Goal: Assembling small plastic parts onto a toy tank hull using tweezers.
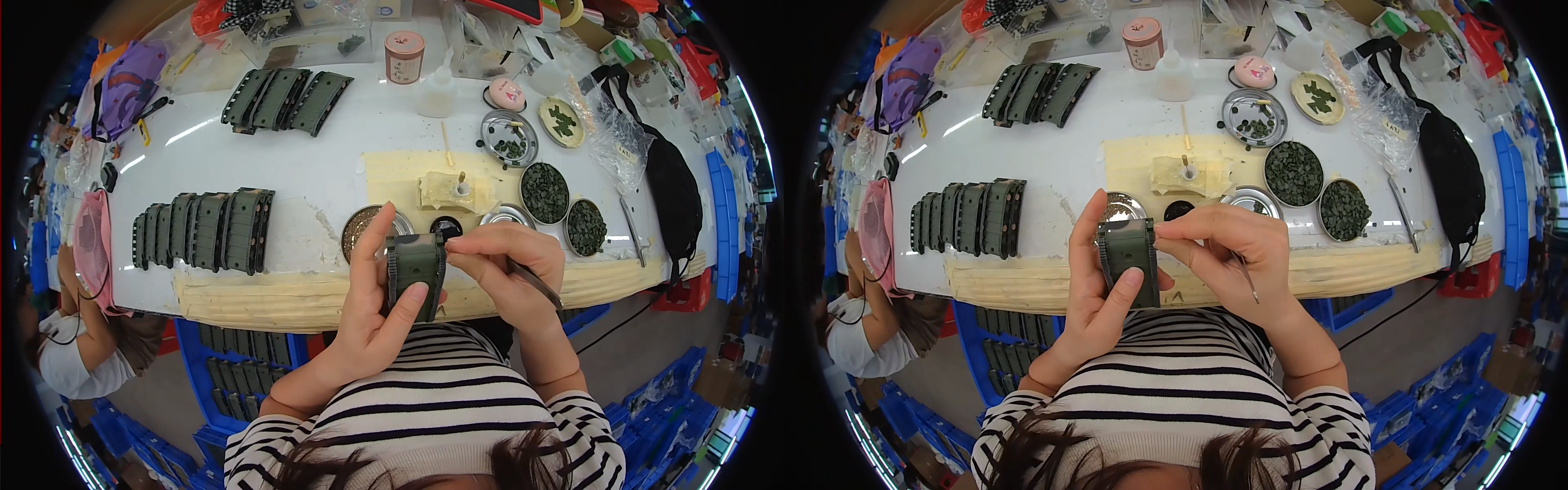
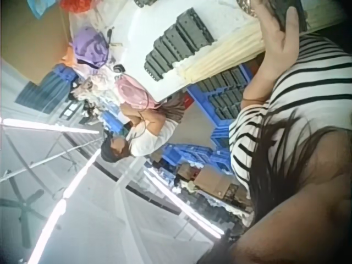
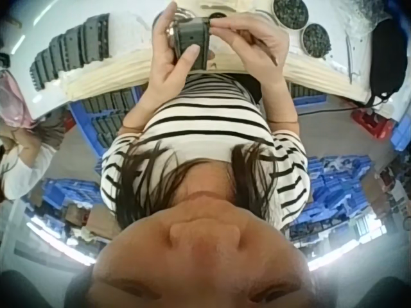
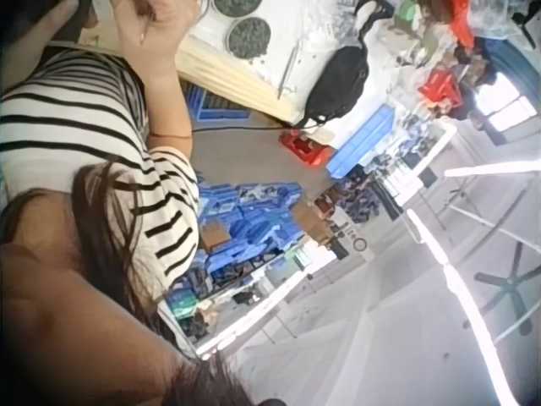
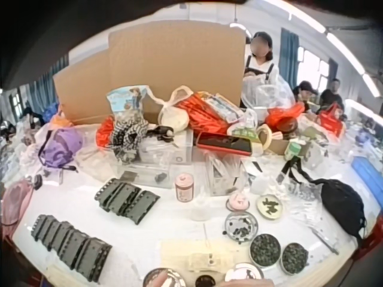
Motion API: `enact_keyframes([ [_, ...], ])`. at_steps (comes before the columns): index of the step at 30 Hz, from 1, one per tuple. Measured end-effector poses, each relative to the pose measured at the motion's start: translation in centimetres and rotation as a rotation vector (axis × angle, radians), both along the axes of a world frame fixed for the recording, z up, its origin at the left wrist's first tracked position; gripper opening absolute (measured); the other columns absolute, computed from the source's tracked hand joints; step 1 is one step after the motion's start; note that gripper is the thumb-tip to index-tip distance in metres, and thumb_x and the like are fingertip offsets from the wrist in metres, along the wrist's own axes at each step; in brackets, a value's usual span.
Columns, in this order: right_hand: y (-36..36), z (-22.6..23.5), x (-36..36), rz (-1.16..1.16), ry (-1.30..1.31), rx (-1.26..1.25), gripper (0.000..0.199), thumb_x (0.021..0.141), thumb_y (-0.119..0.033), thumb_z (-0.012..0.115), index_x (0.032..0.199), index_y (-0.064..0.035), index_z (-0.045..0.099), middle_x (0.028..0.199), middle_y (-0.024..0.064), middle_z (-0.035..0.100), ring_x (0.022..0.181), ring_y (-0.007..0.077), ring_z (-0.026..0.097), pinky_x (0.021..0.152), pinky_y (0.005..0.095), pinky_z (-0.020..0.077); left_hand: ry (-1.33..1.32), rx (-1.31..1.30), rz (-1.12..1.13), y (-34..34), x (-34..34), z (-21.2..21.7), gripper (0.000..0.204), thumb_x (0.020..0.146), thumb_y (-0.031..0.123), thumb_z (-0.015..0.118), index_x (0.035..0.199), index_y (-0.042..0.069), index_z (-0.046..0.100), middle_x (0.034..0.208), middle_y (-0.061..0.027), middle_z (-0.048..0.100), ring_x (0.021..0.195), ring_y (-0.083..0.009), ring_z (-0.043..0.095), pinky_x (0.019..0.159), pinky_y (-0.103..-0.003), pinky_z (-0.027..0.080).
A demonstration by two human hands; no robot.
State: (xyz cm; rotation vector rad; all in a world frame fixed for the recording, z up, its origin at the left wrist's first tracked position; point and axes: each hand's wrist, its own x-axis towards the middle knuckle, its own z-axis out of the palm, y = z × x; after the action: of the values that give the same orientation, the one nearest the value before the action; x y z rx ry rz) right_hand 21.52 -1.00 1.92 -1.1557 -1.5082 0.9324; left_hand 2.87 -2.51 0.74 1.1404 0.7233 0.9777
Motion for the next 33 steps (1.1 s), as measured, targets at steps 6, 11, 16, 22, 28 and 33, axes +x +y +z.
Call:
enact_keyframes([
  [6, 0.3, 0.5, 0.1, -0.053, -0.081, 0.091, 0.018, 0.072, 0.006, 0.076, 0.088, -0.0023, 0.072, 0.073, 0.0020, 0.065, 0.056, 0.0045, 0.047, 0.049, 0.0177, 0.0336, 0.095, 0.114, -0.017, 0.0, -0.1, -0.6, 0.069, 0.097, 0.005, 0.044, 0.151, 0.009, 0.001, 0.130, -0.0161, 0.048, 0.098, -0.0182, 0.060, 0.087, -0.034, 0.053],
  [11, 0.3, 0.5, 0.0, -0.070, -0.133, 0.192, 0.019, 0.072, 0.005, 0.077, 0.088, -0.0035, 0.072, 0.075, 0.0028, 0.067, 0.052, 0.0039, 0.044, 0.048, 0.0178, 0.0316, 0.120, 0.055, -0.056, 0.2, -0.4, -0.2, 0.068, 0.097, 0.006, 0.045, 0.151, 0.008, 0.003, 0.127, -0.0157, 0.050, 0.107, -0.0192, 0.058, 0.088, -0.033, 0.052],
  [16, 0.0, 0.5, 0.8, -0.069, -0.146, 0.112, 0.020, 0.072, 0.005, 0.076, 0.089, -0.0045, 0.072, 0.077, 0.0044, 0.069, 0.052, 0.0034, 0.045, 0.047, 0.0177, 0.0338, 0.128, 0.005, -0.057, 0.2, -0.5, -0.2, 0.070, 0.097, 0.006, 0.045, 0.151, 0.008, 0.000, 0.125, -0.0155, 0.052, 0.102, -0.0192, 0.060, 0.085, -0.033, 0.053],
  [22, -0.3, 0.2, 0.2, -0.108, -0.191, 0.224, 0.019, 0.071, 0.001, 0.078, 0.088, -0.0056, 0.072, 0.069, 0.0015, 0.066, 0.048, 0.0051, 0.041, 0.043, 0.0205, 0.0325, 0.043, 0.026, 0.097, -0.3, 0.3, -0.4, 0.079, 0.097, 0.005, 0.043, 0.150, 0.016, -0.015, 0.126, -0.0222, 0.052, 0.092, -0.0205, 0.062, 0.081, -0.034, 0.054],
  [28, -0.7, 0.1, 0.8, -0.067, -0.151, 0.068, 0.018, 0.070, 0.006, 0.077, 0.085, -0.0022, 0.070, 0.073, 0.0027, 0.068, 0.049, 0.0015, 0.039, 0.047, 0.0162, 0.0326, 0.085, 0.074, 0.029, 0.0, -0.1, -0.4, 0.081, 0.097, 0.004, 0.043, 0.149, 0.017, -0.016, 0.127, -0.0228, 0.049, 0.093, -0.0208, 0.062, 0.081, -0.034, 0.054],
  [33, 0.0, 0.4, 0.5, -0.020, -0.164, 0.114, 0.017, 0.070, 0.005, 0.077, 0.083, -0.0022, 0.068, 0.076, 0.0011, 0.066, 0.050, 0.0022, 0.037, 0.047, 0.0179, 0.0303, 0.099, 0.131, -0.051, -0.1, -0.5, -0.8, 0.081, 0.096, 0.002, 0.044, 0.149, 0.017, -0.015, 0.127, -0.0210, 0.048, 0.095, -0.0204, 0.061, 0.083, -0.034, 0.054],
])
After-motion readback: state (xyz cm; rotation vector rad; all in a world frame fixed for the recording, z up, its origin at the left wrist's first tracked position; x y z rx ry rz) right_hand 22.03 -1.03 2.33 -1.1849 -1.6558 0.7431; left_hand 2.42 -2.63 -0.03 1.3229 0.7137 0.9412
